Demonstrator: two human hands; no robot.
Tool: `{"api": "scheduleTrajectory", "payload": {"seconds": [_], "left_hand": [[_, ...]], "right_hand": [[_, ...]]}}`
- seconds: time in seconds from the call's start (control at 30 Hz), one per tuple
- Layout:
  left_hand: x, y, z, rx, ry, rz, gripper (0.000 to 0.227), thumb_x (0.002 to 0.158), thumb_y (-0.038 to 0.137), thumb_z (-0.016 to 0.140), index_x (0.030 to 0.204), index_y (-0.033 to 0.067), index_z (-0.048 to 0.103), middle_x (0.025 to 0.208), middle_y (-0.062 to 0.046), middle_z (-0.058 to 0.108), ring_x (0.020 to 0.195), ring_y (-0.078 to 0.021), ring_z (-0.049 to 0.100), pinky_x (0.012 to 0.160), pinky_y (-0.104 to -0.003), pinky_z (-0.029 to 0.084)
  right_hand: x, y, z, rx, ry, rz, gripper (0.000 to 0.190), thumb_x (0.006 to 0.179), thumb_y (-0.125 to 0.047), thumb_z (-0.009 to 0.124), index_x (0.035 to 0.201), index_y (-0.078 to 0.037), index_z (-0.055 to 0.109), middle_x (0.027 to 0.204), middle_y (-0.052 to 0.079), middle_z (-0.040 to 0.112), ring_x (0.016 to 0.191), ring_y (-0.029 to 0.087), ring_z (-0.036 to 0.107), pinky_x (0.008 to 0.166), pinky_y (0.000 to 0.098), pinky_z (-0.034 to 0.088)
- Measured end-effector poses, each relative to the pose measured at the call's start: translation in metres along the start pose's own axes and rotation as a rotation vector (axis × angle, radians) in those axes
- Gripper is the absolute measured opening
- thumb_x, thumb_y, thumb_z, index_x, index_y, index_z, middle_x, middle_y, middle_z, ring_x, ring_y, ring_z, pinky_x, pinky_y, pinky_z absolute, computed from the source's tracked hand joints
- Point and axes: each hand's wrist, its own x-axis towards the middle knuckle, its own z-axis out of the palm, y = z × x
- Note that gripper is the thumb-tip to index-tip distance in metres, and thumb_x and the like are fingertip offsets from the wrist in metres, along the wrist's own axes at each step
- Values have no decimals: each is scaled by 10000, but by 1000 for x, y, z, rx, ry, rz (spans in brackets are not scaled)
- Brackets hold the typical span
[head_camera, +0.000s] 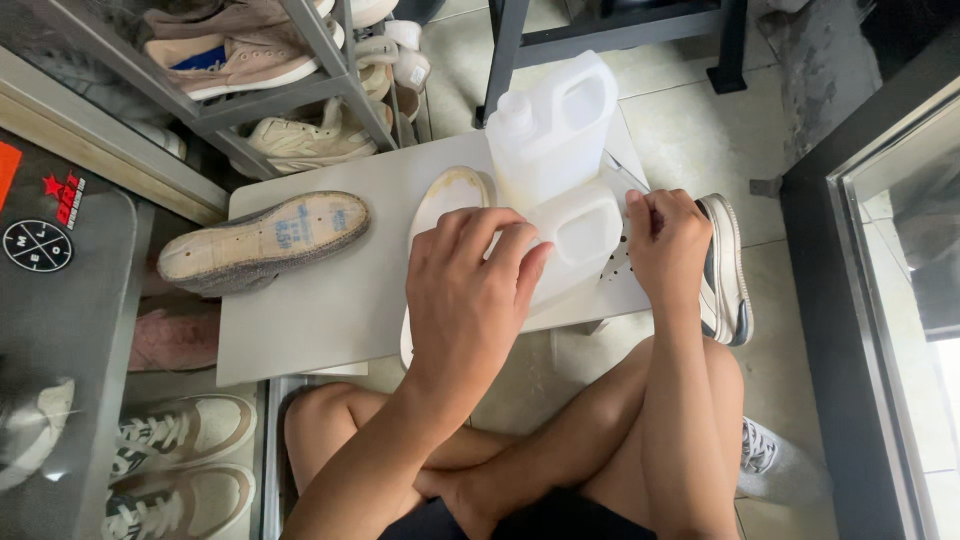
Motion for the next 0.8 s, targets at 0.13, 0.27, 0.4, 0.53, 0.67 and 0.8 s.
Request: {"api": "scheduleTrajectory", "payload": {"seconds": [0.13,0.27,0.4,0.53,0.67,0.8], "left_hand": [[1,2,2,18,-13,-10,152,839,168,733,841,145,583,919,55,574,846,-184,530,701,-337,410],[2,6,0,54,-27,31,95,900,69,597,841,102,531,943,17,548,863,-193,516,689,-333,395],[-3,11,-2,17,-16,148,117,882,21,570,805,79,503,1044,-69,544,1079,-280,548,940,-459,367],[-24,26,1,-113,-64,271,119,877,56,594,793,104,525,1131,-84,572,1186,-280,500,1034,-566,310],[-40,35,14,-277,-141,386,66,806,62,564,812,90,504,941,-56,553,943,-196,566,912,-375,420],[-61,36,43,-362,-227,370,62,839,81,562,828,60,505,835,-77,511,747,-240,493,638,-338,382]], "right_hand": [[0,0,0,22,-4,4,334,996,-115,589,673,-48,540,639,41,556,607,167,459,553,307,367],[1,-2,-2,19,-10,10,341,999,-119,578,667,-55,535,656,22,582,634,165,475,567,307,378],[2,-4,-3,34,-3,38,305,999,-129,573,704,-52,586,672,49,564,590,168,471,561,310,376],[2,-3,-2,41,6,23,335,1002,-109,534,679,-34,482,705,35,612,601,187,450,564,335,360],[4,-11,-6,92,6,136,277,1009,-134,467,767,-31,555,709,25,624,504,145,447,524,305,360],[0,-12,-8,92,21,166,295,1022,-177,442,769,-61,539,577,5,528,464,127,421,501,291,335]]}}
